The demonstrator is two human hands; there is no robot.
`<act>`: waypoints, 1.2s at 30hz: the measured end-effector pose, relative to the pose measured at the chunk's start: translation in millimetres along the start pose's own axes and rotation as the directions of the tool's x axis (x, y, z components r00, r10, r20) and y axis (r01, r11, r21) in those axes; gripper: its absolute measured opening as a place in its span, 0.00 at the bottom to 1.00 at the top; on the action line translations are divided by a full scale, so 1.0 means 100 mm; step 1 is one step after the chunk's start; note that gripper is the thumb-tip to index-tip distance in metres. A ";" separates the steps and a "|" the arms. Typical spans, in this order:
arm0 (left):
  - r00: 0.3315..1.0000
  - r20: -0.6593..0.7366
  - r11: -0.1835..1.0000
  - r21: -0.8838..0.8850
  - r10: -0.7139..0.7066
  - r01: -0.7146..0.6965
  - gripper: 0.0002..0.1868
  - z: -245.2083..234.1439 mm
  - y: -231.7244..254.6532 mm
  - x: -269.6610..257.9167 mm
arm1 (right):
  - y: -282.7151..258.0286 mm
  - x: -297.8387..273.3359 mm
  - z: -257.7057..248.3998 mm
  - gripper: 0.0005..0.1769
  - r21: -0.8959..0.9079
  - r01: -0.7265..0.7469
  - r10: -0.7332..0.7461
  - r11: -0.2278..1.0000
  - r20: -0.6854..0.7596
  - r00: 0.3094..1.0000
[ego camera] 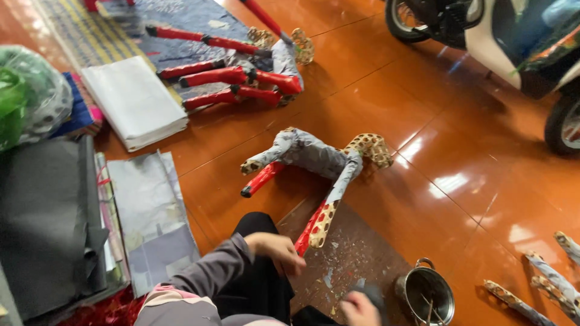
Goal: Wrapping paper strips around giraffe-shaped frames to create decorative crafts.
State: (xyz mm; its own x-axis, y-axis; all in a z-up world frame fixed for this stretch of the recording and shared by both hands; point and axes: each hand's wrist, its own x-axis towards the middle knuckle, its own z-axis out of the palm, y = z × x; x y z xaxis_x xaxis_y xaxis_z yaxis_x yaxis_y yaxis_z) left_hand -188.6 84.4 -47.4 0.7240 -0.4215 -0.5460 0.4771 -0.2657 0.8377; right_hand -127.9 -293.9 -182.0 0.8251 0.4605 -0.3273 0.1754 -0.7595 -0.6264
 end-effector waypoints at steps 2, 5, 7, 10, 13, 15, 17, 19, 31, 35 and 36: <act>0.982 0.189 0.987 -0.155 0.002 0.028 0.24 0.43 -0.20 0.10 | -0.79 0.11 0.32 0.04 0.004 0.010 -0.010 1.000 0.043 0.999; 0.986 -0.119 0.902 -0.427 -0.117 0.056 0.52 0.96 -0.88 0.62 | -1.08 0.10 0.86 0.25 -0.061 0.170 -0.142 0.984 0.319 0.937; 0.834 -0.413 0.526 -0.831 -0.366 -0.181 0.03 1.19 -1.31 1.03 | -0.81 0.22 1.20 0.16 0.027 0.585 -0.575 0.811 0.220 0.788; 0.828 -0.477 0.493 -0.818 -0.295 -0.295 0.07 1.13 -1.35 1.07 | -0.79 0.22 0.84 0.24 -0.039 0.415 -0.410 0.909 -0.260 0.874; 0.849 -0.502 0.506 -0.782 -0.167 -0.363 0.05 0.91 -1.37 1.19 | -0.63 0.40 0.58 0.53 0.395 -0.122 0.197 0.910 -0.153 0.968; 0.852 -0.483 0.494 -0.801 -0.201 -0.337 0.06 0.80 -1.20 1.06 | -0.83 0.30 0.51 0.37 0.705 -0.347 0.359 0.618 0.139 0.923; 0.854 -0.466 0.478 -0.819 -0.233 -0.317 0.07 0.68 -1.01 0.89 | -0.85 0.34 0.51 0.23 0.819 -0.539 0.366 0.195 0.449 0.815; 0.853 -0.466 0.312 -0.867 -0.235 -0.388 0.14 0.57 -0.83 0.68 | -0.68 0.52 0.61 0.15 0.830 -0.301 0.305 0.470 0.168 0.937; 0.988 -0.069 -0.026 -0.997 -0.138 -0.074 0.21 0.30 -1.40 1.24 | -0.98 1.03 -0.15 0.40 0.599 -0.131 0.228 0.790 -0.090 0.969; 0.964 -0.036 -0.014 -0.999 -0.264 -0.041 0.31 0.22 -1.44 1.41 | -1.29 0.57 -0.47 0.46 0.528 0.093 0.076 0.844 -0.290 0.954; 0.957 -0.058 -0.021 -0.998 -0.285 -0.067 0.30 0.23 -1.45 1.42 | -1.45 0.41 -0.50 0.49 0.244 0.289 -0.208 0.926 -0.310 0.928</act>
State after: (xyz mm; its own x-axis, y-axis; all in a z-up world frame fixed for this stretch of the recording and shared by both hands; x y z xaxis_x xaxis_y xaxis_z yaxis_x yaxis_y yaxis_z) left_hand -166.5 43.2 -246.6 0.5860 -0.2772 -0.7614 0.4384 0.8987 0.0102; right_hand -92.6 -187.7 -69.8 0.8957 0.4423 0.0459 0.2696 -0.4580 -0.8471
